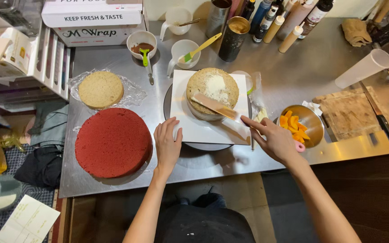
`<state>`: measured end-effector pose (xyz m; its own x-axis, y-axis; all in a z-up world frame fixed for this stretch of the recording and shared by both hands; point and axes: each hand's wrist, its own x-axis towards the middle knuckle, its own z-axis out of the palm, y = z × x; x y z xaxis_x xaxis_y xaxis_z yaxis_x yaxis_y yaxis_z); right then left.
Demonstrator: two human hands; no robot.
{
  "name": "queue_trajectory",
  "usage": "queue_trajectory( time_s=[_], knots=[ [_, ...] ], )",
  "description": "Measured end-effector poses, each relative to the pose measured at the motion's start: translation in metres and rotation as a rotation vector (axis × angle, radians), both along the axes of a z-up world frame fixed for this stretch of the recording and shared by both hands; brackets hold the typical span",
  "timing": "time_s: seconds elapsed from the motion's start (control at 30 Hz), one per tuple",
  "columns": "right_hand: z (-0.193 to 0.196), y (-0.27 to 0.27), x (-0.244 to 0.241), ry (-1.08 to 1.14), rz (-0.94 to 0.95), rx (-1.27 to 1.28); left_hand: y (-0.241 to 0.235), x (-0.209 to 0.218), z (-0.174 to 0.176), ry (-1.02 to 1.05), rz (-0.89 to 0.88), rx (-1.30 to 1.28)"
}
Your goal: The person brushes a liquid onto a cake layer, spreads white cream with a spatula, pipes additional cream from a bag, and places sliced orange fruit pieces on top. The cake remains on a rotating stand during the process.
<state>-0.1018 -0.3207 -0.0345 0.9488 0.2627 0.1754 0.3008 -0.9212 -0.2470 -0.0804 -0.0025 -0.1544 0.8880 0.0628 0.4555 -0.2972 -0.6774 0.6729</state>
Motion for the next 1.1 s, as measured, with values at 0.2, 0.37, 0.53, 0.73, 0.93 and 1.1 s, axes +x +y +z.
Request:
queue_trajectory(
  time_s=[0.2, 0.37, 0.53, 0.73, 0.93, 1.1],
  knots=[
    [-0.003, -0.03, 0.015, -0.135, -0.148, 0.083, 0.014, 0.014, -0.003, -0.061, -0.047, 0.029],
    [-0.022, -0.022, 0.023, -0.08, -0.225, -0.073, 0.01, 0.005, -0.002, -0.078, -0.046, 0.081],
    [-0.019, -0.011, -0.024, -0.043, -0.176, 0.001, -0.009, -0.022, -0.002, -0.06, 0.015, 0.095],
    [-0.014, -0.045, -0.054, 0.21, 0.102, 0.534, -0.039, -0.044, 0.008, -0.025, 0.094, 0.052],
    [-0.079, -0.173, -0.024, -0.055, -0.572, 0.674, -0.047, -0.049, 0.009, -0.022, 0.115, 0.027],
    [-0.165, -0.244, 0.016, -0.042, -0.7, 0.144, -0.043, -0.042, 0.014, -0.052, 0.134, 0.133]
  ],
)
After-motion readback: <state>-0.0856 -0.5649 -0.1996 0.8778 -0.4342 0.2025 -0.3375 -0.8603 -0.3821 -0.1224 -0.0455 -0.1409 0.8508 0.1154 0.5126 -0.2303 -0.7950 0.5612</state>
